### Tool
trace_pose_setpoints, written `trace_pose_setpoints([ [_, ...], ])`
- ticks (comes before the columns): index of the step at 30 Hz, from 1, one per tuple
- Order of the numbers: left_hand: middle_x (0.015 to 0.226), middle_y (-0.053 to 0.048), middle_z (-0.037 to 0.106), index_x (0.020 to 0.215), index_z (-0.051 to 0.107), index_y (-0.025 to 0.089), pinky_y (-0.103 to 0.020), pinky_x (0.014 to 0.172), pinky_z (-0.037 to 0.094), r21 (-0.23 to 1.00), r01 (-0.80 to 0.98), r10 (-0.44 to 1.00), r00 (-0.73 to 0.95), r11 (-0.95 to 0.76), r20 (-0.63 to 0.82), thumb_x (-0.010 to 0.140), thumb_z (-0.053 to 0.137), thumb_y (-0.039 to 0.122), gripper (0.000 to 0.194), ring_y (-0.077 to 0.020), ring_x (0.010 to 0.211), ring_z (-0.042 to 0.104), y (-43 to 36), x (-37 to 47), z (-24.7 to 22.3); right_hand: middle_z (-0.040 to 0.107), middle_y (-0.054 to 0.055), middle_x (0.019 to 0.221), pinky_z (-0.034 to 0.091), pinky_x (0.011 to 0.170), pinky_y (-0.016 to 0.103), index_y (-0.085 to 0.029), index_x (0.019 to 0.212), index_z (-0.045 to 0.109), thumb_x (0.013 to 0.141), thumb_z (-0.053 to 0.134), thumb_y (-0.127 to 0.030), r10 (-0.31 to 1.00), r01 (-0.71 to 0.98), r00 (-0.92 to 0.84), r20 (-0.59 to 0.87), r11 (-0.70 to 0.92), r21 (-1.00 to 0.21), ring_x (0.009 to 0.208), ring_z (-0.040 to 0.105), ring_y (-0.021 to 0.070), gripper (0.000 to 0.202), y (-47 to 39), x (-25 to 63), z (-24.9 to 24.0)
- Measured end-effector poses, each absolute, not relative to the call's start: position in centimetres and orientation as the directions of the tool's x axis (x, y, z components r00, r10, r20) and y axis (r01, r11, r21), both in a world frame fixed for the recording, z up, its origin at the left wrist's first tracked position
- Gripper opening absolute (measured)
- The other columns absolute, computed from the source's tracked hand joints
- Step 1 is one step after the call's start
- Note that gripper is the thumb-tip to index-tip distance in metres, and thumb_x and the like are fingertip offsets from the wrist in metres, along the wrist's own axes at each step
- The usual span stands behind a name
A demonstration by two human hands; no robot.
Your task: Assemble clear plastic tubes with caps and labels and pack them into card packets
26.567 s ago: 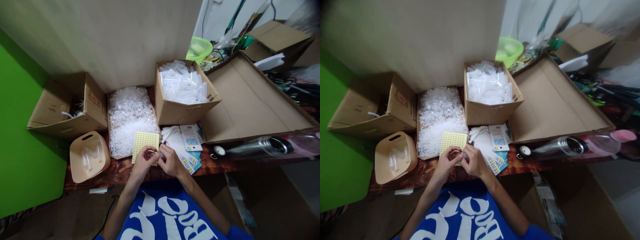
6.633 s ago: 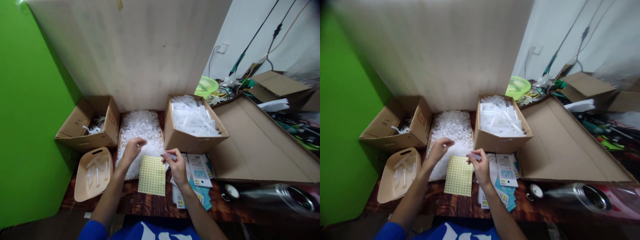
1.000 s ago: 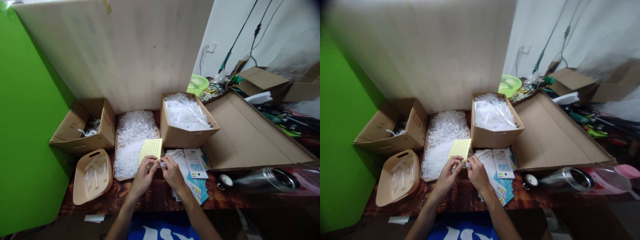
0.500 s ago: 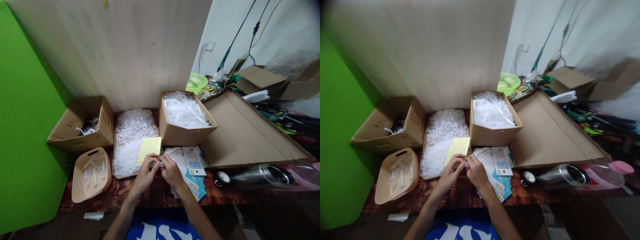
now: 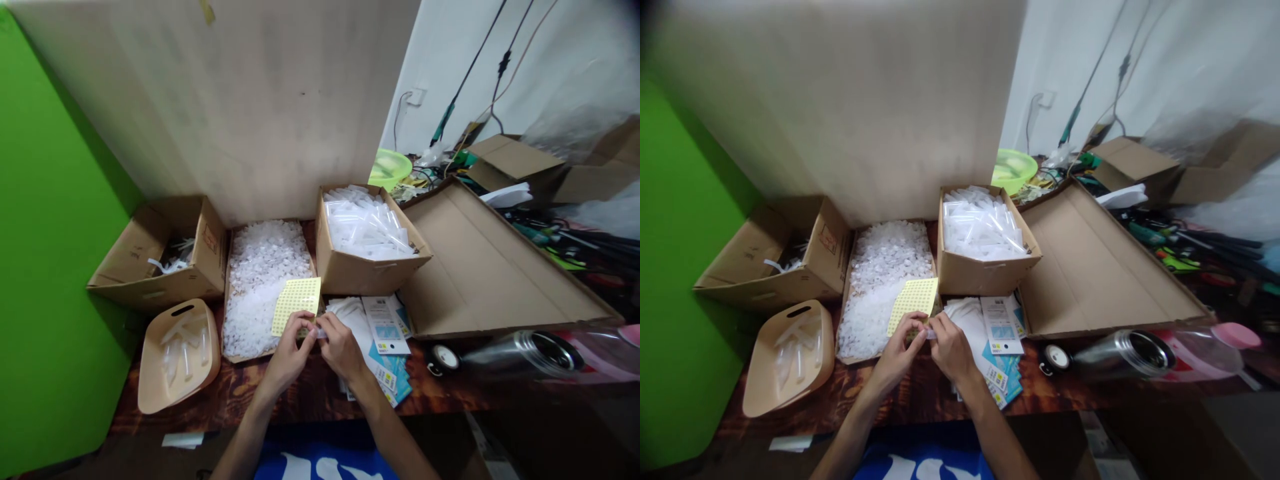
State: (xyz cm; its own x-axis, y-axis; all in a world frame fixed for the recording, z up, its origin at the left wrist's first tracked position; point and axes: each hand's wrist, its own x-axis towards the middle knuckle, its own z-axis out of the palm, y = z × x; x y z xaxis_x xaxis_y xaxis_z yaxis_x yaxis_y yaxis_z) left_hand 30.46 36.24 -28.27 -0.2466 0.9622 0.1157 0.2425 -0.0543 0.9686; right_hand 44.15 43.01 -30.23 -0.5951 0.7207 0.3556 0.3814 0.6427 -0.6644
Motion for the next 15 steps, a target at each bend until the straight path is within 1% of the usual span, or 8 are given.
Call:
trace_pose_setpoints([
  [6, 0.117, -0.009, 0.062, 0.088, 0.060, 0.021, -0.042, 0.108, 0.043, 0.959, 0.277, 0.953, -0.266, -0.067, 0.143, 0.096, 0.058, 0.035, 0.016, -0.0236, 0.117, 0.058, 36.2, 30.4, -28.6, 0.064, 0.009, 0.093, 0.051, 0.074, 0.033, -0.020, 0.096, 0.064, 0.089, 0.047, -0.004, 0.725, 0.404, -0.589, 0.357, 0.647, -0.647, 0.083, 0.063, 0.0233, 0.024, 42.9, 44.0, -30.5],
  [9, 0.116, -0.009, 0.063, 0.096, 0.059, 0.021, -0.042, 0.107, 0.044, 0.967, 0.242, 0.945, -0.292, -0.078, 0.149, 0.094, 0.060, 0.033, 0.012, -0.0235, 0.116, 0.059, 36.4, 30.5, -28.8, 0.064, 0.009, 0.095, 0.050, 0.076, 0.033, -0.019, 0.097, 0.064, 0.089, 0.046, -0.004, 0.729, 0.398, -0.593, 0.343, 0.635, -0.662, 0.086, 0.063, 0.0238, 0.025, 42.9, 44.0, -30.6],
  [11, 0.114, -0.008, 0.064, 0.104, 0.059, 0.022, -0.041, 0.107, 0.045, 0.974, 0.213, 0.939, -0.311, -0.080, 0.145, 0.093, 0.062, 0.034, 0.017, -0.0231, 0.115, 0.060, 36.4, 30.5, -29.0, 0.064, 0.009, 0.095, 0.050, 0.076, 0.032, -0.019, 0.095, 0.063, 0.089, 0.046, -0.004, 0.732, 0.395, -0.594, 0.334, 0.627, -0.672, 0.087, 0.063, 0.0237, 0.024, 42.8, 44.0, -30.5],
  [13, 0.113, -0.008, 0.065, 0.111, 0.060, 0.022, -0.040, 0.105, 0.046, 0.980, 0.190, 0.934, -0.334, -0.063, 0.125, 0.092, 0.064, 0.037, 0.025, -0.0228, 0.114, 0.061, 36.2, 30.4, -29.2, 0.064, 0.009, 0.093, 0.048, 0.075, 0.032, -0.020, 0.094, 0.063, 0.092, 0.048, -0.009, 0.752, 0.431, -0.577, 0.317, 0.611, -0.664, 0.085, 0.063, 0.0236, 0.018, 42.8, 44.1, -30.1],
  [15, 0.112, -0.008, 0.066, 0.114, 0.061, 0.022, -0.039, 0.103, 0.048, 0.984, 0.177, 0.926, -0.367, -0.029, 0.093, 0.093, 0.064, 0.040, 0.028, -0.0225, 0.112, 0.062, 35.8, 30.2, -29.4, 0.063, 0.008, 0.089, 0.046, 0.073, 0.032, -0.020, 0.091, 0.062, 0.094, 0.052, -0.019, 0.790, 0.514, -0.536, 0.299, 0.586, -0.627, 0.082, 0.062, 0.0237, 0.010, 42.8, 44.2, -29.7],
])
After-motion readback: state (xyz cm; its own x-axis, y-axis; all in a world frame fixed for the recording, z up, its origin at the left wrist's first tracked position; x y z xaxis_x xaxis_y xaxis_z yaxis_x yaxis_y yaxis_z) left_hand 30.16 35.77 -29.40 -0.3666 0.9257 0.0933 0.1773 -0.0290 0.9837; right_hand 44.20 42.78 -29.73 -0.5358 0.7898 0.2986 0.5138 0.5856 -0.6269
